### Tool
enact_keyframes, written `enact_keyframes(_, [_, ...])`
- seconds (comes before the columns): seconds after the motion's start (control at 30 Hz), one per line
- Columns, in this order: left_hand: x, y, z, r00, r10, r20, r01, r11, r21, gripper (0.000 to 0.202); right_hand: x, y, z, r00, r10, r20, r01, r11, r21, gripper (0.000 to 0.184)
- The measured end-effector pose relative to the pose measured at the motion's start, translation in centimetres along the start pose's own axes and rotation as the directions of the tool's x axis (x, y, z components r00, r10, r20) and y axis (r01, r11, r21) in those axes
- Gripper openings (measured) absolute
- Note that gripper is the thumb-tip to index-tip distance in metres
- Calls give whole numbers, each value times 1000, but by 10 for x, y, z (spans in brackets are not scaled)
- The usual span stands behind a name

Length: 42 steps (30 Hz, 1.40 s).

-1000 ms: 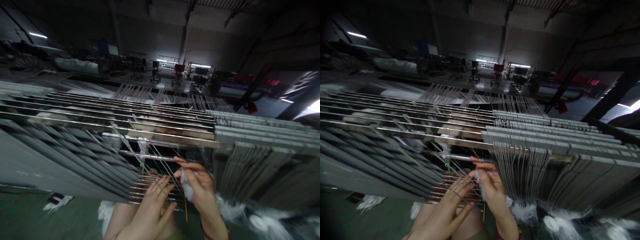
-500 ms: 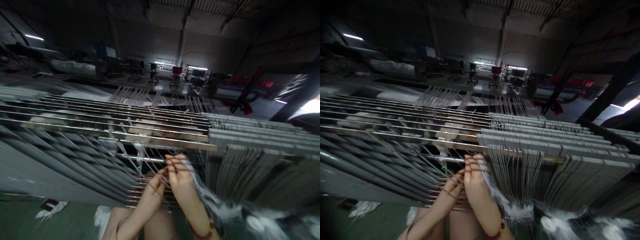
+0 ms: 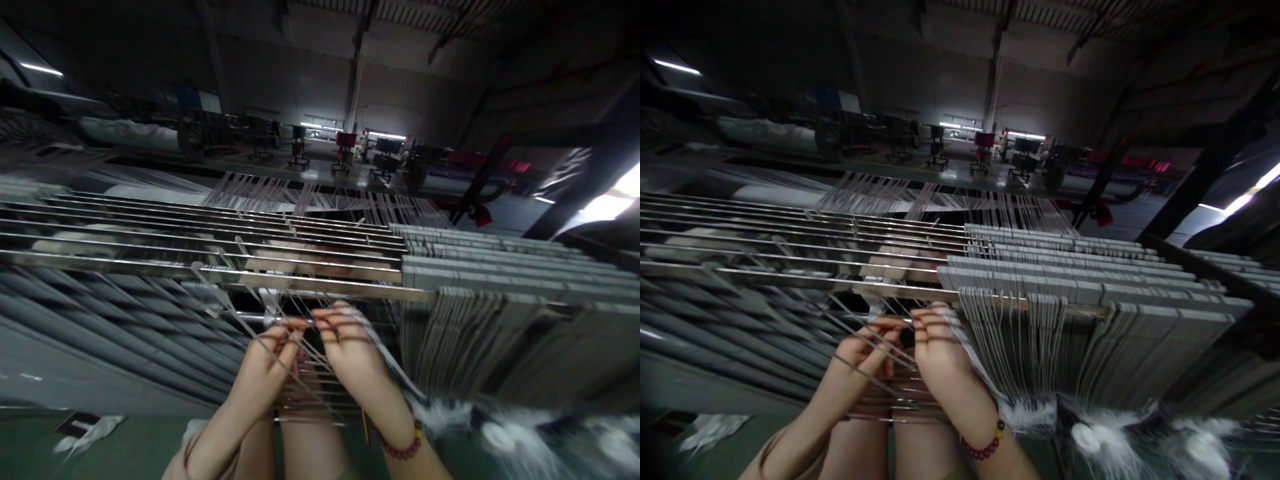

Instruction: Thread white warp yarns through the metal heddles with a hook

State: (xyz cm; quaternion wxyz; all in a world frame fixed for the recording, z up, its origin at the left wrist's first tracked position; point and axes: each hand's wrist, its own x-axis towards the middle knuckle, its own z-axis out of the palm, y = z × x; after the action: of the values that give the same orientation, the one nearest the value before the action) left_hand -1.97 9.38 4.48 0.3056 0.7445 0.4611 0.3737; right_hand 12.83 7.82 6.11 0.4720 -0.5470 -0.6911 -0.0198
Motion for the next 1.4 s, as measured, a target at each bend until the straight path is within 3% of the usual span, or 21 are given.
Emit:
enact_keyframes(0.07, [-7,4,-4,992,125,30,-126,992,11,25,3,-3,0,1000,17,14,-17,999,28,15])
enact_keyframes(0.13, [-10,2,-7,987,162,13,-163,987,16,21,5,-6,-1,999,37,15,-37,997,60,14])
enact_keyframes(0.23, [1,-12,-5,987,-17,-158,-11,984,-176,17,7,-11,-7,997,76,-11,-74,991,113,14])
enact_keyframes(0.3, [13,-19,-2,972,-123,-202,53,946,-321,19,5,-12,-15,995,94,-38,-85,977,193,13])
enact_keyframes(0.43, [24,-11,-7,976,-210,-65,150,852,-501,31,0,-8,-22,998,57,2,-56,965,258,19])
enact_keyframes(0.57, [6,11,-20,943,-307,132,291,561,-775,25,-1,-2,-13,989,60,138,-76,990,115,17])
enact_keyframes(0.63, [-9,19,-19,923,-254,288,380,496,-781,15,0,-3,-7,979,66,191,-83,993,83,15])
enact_keyframes(0.7, [-21,24,-13,912,-179,369,404,552,-729,13,0,-3,-4,973,67,219,-89,992,94,13])
enact_keyframes(0.8, [-32,22,-6,919,-158,361,373,642,-670,16,0,-1,-6,970,97,221,-125,986,114,10])
enact_keyframes(0.9, [-35,16,-11,936,-194,293,352,556,-753,12,-1,3,-10,971,128,201,-155,980,123,9])
enact_keyframes(0.97, [-37,16,-16,968,-182,172,240,472,-848,11,0,2,-10,970,134,203,-164,977,140,11])
enact_keyframes(1.03, [-41,21,-18,989,-115,96,140,483,-864,10,3,-2,-8,969,132,209,-169,972,167,12])
enact_keyframes(1.13, [-44,25,-11,976,-40,212,189,635,-749,13,7,-9,-4,967,134,215,-180,961,210,11])
enact_keyframes(1.17, [-43,24,-7,966,-52,255,227,647,-728,13,8,-10,-3,967,142,210,-189,957,220,10])
enact_keyframes(1.23, [-39,17,0,957,-115,266,281,586,-760,12,7,-10,-3,969,169,181,-210,948,238,9])
enact_keyframes(1.3, [-32,6,3,961,-214,176,265,523,-810,12,4,-10,-8,971,198,133,-227,938,261,9])
enact_keyframes(1.33, [-28,1,3,959,-259,115,244,549,-800,10,1,-11,-12,973,210,92,-228,932,281,9])
enact_keyframes(1.4, [-22,-8,3,965,-262,-31,178,733,-657,8,-7,-13,-21,975,221,-23,-202,926,319,7])
